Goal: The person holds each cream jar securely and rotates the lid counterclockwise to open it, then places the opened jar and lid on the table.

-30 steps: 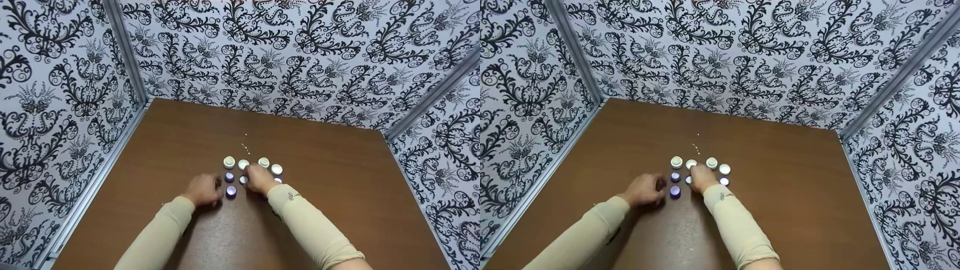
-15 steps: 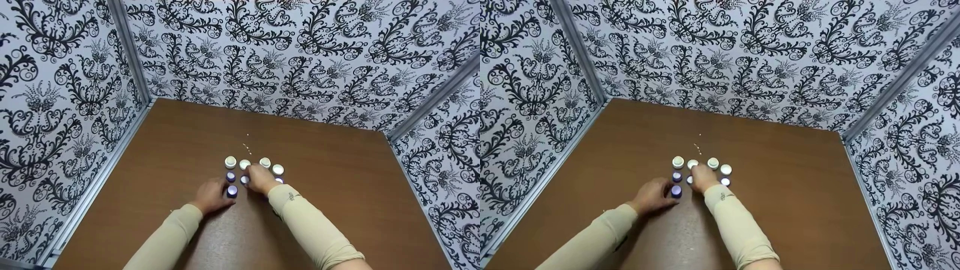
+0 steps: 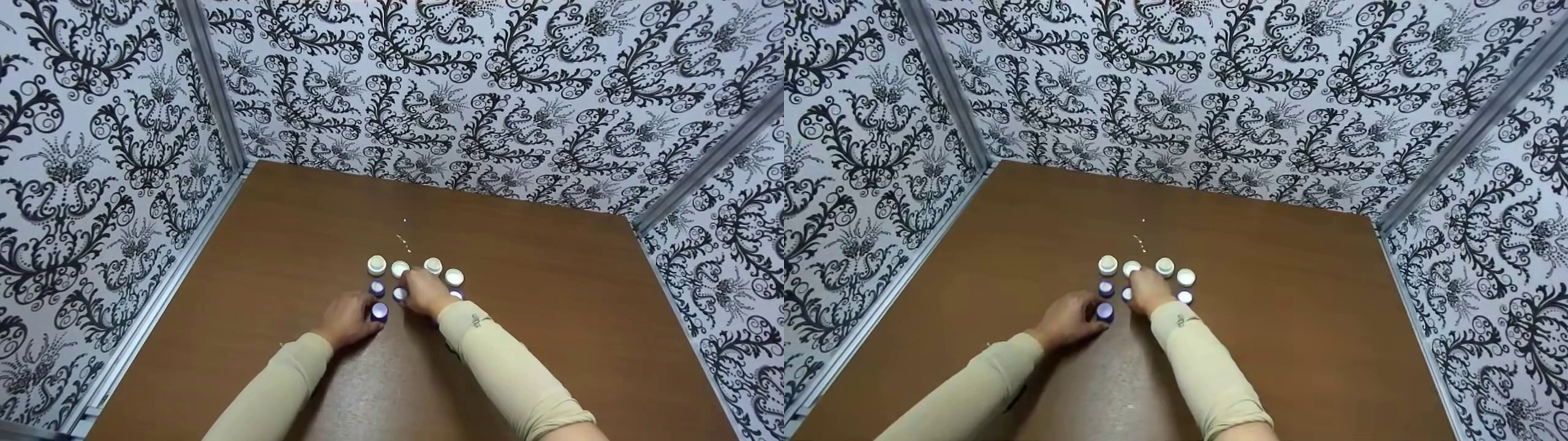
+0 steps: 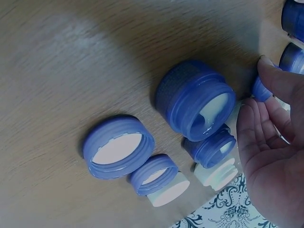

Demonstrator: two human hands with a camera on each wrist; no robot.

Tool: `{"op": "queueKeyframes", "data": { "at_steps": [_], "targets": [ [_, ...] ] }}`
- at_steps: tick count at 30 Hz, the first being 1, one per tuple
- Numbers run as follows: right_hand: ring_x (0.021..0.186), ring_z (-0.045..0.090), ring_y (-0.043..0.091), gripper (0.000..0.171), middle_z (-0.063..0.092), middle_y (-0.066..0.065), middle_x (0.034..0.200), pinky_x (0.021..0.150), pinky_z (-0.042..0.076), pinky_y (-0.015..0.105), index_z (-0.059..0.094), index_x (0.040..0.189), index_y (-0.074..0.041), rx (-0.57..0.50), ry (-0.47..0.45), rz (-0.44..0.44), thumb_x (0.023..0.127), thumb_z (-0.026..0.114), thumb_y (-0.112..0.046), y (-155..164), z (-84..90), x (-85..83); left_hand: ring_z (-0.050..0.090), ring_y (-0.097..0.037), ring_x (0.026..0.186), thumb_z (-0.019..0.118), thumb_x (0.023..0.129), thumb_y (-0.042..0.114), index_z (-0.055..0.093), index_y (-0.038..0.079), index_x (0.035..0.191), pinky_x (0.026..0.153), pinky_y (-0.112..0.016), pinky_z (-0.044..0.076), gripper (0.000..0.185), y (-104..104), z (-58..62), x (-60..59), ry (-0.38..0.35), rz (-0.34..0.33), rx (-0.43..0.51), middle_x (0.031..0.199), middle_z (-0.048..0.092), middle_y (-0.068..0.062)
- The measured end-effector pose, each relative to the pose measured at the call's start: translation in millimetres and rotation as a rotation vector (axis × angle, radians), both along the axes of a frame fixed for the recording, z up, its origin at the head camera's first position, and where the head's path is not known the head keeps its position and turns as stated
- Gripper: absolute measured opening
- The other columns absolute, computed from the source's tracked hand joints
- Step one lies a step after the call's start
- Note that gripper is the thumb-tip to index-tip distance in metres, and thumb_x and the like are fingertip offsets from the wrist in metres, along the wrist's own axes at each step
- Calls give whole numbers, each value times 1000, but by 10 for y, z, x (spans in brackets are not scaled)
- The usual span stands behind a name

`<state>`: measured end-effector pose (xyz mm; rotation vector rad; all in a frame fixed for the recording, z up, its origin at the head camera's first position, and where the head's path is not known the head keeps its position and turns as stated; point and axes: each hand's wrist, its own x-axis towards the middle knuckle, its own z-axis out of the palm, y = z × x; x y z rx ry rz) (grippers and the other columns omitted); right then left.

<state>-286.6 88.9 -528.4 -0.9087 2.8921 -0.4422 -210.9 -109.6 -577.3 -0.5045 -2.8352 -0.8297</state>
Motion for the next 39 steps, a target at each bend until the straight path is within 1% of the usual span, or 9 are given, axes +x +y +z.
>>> {"op": "queueKeyframes", "data": {
  "at_steps": [4,11,14,18,21,25,31,34,39],
  "targets": [
    [81,62,28,20,62,8,83,75,51,44,71,86,-3,5,2,1,70,83,-4,-3,5,-4,63,-23,86,83,73,36,73,11,107,74,-42,51,43,10,-6,-2,-9,10,4,93,67,-2],
    [84,62,26,19,63,6,84,77,51,42,72,86,-5,21,17,10,71,83,-6,-10,-25,-6,63,-20,79,83,72,33,73,12,104,67,-41,50,39,32,-2,8,-36,21,25,89,66,0],
    [83,61,27,19,62,7,83,77,51,43,71,86,-5,22,16,9,71,83,-6,-11,-32,-3,62,-19,77,82,72,34,73,13,101,65,-40,49,38,36,3,9,-35,26,21,87,64,2],
    [82,60,26,18,59,6,83,76,50,43,70,85,-5,36,7,0,72,82,-6,-9,-34,-2,61,-19,74,82,71,35,72,13,96,63,-38,49,35,34,0,9,-8,20,14,86,62,3],
    [81,60,27,17,58,6,83,76,50,43,69,84,-5,34,8,-6,73,82,-6,-7,-36,-8,61,-19,75,83,71,35,71,13,94,64,-38,50,34,34,7,11,18,8,24,88,61,3],
    [82,61,28,16,59,7,83,76,51,44,70,84,-5,24,8,-4,72,81,-5,-5,-41,-16,63,-20,79,83,70,30,70,11,95,69,-38,51,34,38,25,12,47,-8,63,90,63,1],
    [80,60,27,16,59,7,82,75,51,44,69,83,-6,25,13,-6,72,81,-5,-2,-47,-22,66,-22,84,84,70,24,70,9,102,74,-40,53,38,44,24,12,69,-11,103,94,67,-3],
    [80,60,26,16,58,6,82,75,50,44,69,83,-6,33,11,-5,72,81,-6,-1,-42,-18,66,-22,85,84,69,23,71,8,101,76,-39,53,38,41,6,8,78,-16,119,95,68,-3],
    [81,59,25,13,58,4,78,75,50,43,70,80,-6,37,13,28,72,80,-4,-1,-21,-11,65,-20,86,83,69,18,70,8,99,77,-36,53,35,31,-19,4,84,-28,160,95,67,-2]
  ]
}}
